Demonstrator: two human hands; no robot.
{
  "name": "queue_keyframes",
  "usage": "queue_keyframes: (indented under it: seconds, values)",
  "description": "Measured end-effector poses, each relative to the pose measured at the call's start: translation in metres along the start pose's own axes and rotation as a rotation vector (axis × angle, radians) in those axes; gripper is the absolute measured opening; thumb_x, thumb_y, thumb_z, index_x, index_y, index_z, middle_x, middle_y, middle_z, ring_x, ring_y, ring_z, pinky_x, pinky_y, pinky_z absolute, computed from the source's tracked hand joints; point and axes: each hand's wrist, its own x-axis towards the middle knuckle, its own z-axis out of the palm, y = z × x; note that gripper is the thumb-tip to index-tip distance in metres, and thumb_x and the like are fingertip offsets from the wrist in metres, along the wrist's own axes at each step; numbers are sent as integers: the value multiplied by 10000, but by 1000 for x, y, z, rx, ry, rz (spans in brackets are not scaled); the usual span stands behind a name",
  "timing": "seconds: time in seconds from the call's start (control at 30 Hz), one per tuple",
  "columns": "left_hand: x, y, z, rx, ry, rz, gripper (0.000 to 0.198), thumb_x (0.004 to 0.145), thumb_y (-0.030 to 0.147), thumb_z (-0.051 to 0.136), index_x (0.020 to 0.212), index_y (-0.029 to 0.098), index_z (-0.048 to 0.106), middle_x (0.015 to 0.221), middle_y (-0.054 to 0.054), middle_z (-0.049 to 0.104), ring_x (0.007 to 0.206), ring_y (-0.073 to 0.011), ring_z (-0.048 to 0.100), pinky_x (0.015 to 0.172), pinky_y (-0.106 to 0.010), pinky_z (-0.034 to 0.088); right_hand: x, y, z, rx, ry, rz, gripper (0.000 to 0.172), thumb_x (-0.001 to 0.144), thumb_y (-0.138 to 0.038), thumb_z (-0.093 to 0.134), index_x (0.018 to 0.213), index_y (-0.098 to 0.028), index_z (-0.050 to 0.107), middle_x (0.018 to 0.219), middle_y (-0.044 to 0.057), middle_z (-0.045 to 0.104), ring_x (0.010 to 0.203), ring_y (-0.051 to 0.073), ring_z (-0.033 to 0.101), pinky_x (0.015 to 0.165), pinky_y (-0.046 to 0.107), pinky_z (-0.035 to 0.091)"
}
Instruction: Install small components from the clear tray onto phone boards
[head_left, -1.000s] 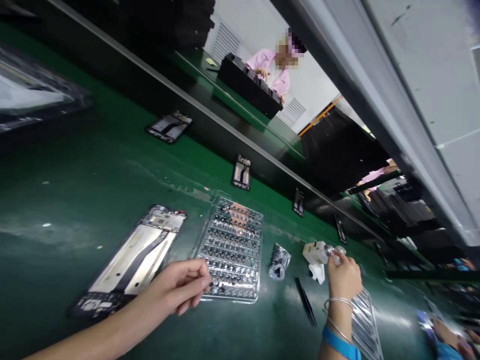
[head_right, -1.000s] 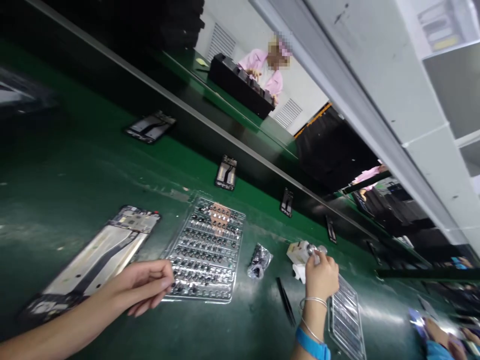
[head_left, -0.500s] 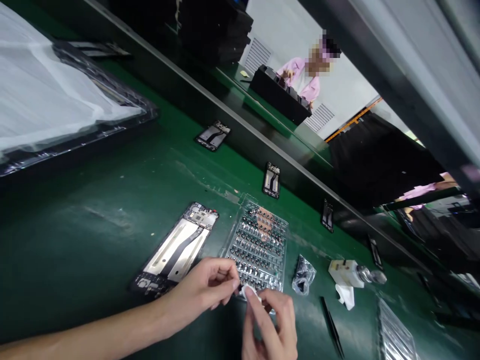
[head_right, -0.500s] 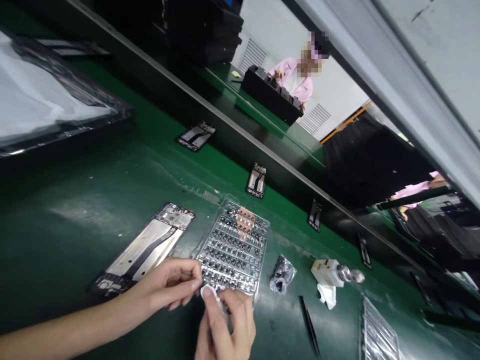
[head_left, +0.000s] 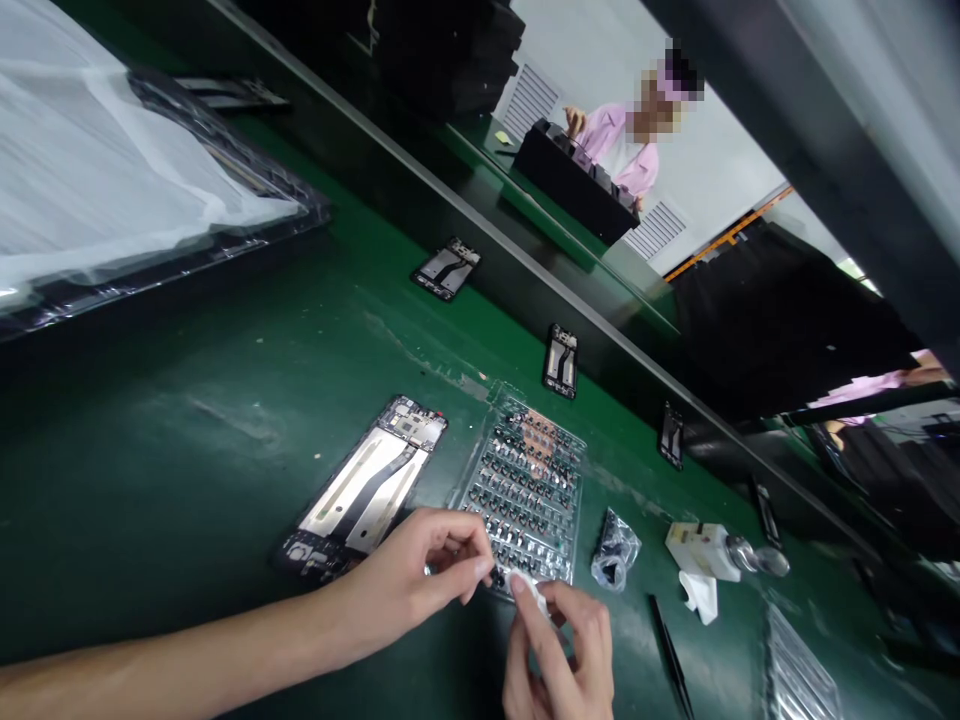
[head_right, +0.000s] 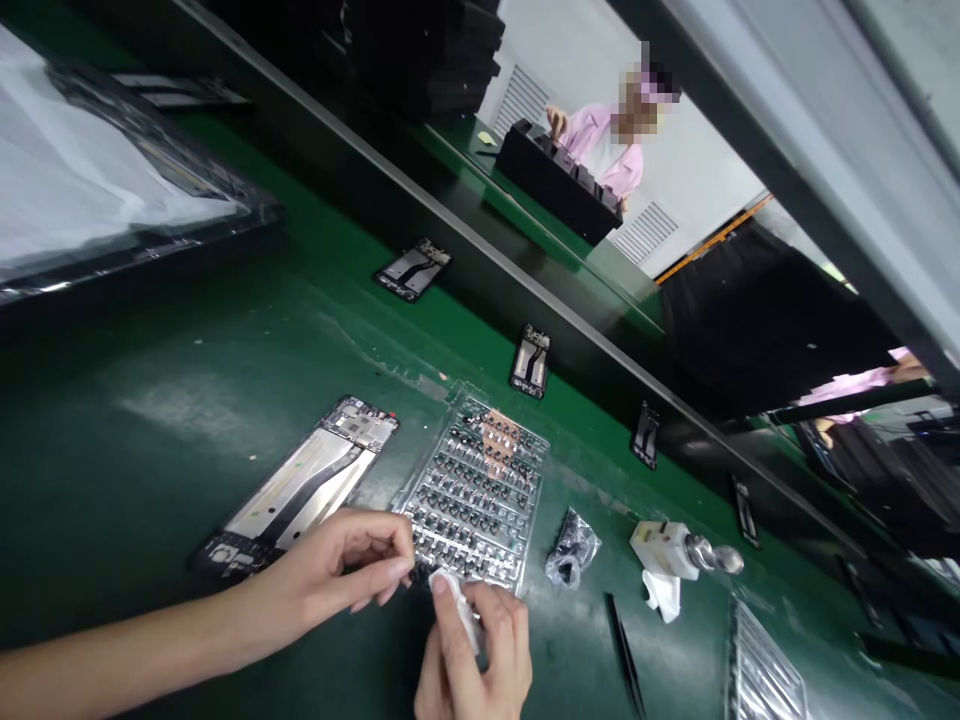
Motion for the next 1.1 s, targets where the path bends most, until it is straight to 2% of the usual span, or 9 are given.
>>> queue_keyframes:
  seconds: [0.2, 0.37, 0.43, 0.57, 0.67, 0.73, 0.83, 0.97, 1.1]
  values:
    - [-1, -1, 0, 29, 2, 8, 195, 840, 246, 488, 671, 150, 500, 598, 31, 490, 562, -99, 451, 520, -200, 358, 6, -6, -1, -12, 2, 0, 397, 729, 16, 618, 1049, -214, 670, 848, 69, 565, 736, 165, 542, 604, 306, 461]
    - [-1, -2, 1, 25, 11, -15, 192, 844, 246, 483, 675, 156, 502, 603, 31, 499, 568, -101, 456, 522, -201, 361, -27, 30, -26, -231, 87, 207, 244, 756, -85, 632, 965, -199, 687, 817, 67, 608, 714, 175, 568, 638, 304, 447]
    - [-1, -2, 1, 17, 22, -26, 193, 847, 252, 480, 679, 161, 503, 600, 34, 499, 563, -100, 453, 521, -201, 359, -49, 52, -44, -345, 20, 271, 167, 797, -216, 607, 944, -188, 681, 814, 81, 633, 712, 203, 574, 657, 327, 438]
    - [-1, -4, 1, -16, 39, -47, 202, 853, 276, 479, 683, 168, 498, 604, 41, 487, 535, -93, 434, 506, -201, 344, -45, 75, -65, -490, -204, 413, 403, 816, -484, 525, 1080, -195, 620, 940, 113, 645, 826, 280, 567, 664, 368, 413]
    - [1, -5, -1, -36, 77, -22, 206, 848, 295, 493, 686, 168, 503, 602, 47, 474, 527, -90, 410, 508, -202, 331, 17, 78, -38, -486, -191, 540, 449, 834, -494, 494, 1168, -202, 556, 1102, 102, 601, 1026, 281, 516, 769, 363, 410]
    - [3, -4, -2, -34, 120, -3, 200, 840, 301, 500, 692, 166, 509, 601, 45, 476, 530, -94, 406, 511, -204, 330, 69, 87, 0, -501, -330, 565, 450, 863, -446, 471, 1226, -180, 499, 1162, 99, 574, 1107, 257, 468, 876, 359, 382]
    - [7, -2, -4, -7, 176, 14, 194, 828, 304, 507, 699, 161, 524, 594, 41, 480, 535, -99, 412, 509, -205, 327, 131, 114, 61, -524, -393, 633, 512, 847, -438, 521, 1264, -149, 455, 1179, 134, 557, 1132, 291, 452, 917, 424, 370]
    - [12, 1, -7, 8, 239, 34, 190, 804, 305, 529, 695, 149, 538, 573, 44, 468, 526, -99, 402, 494, -202, 308, 165, 144, 115, -520, -425, 802, 364, 862, -358, 551, 1164, -157, 517, 1157, 85, 552, 1009, 224, 556, 849, 440, 455]
    - [13, 1, -9, -60, 251, 58, 206, 809, 328, 534, 705, 151, 523, 581, 44, 486, 523, -94, 412, 499, -197, 326, 177, 153, 120, -482, -341, 897, 315, 884, -328, 526, 1156, -170, 520, 1165, 74, 546, 975, 199, 573, 819, 413, 484]
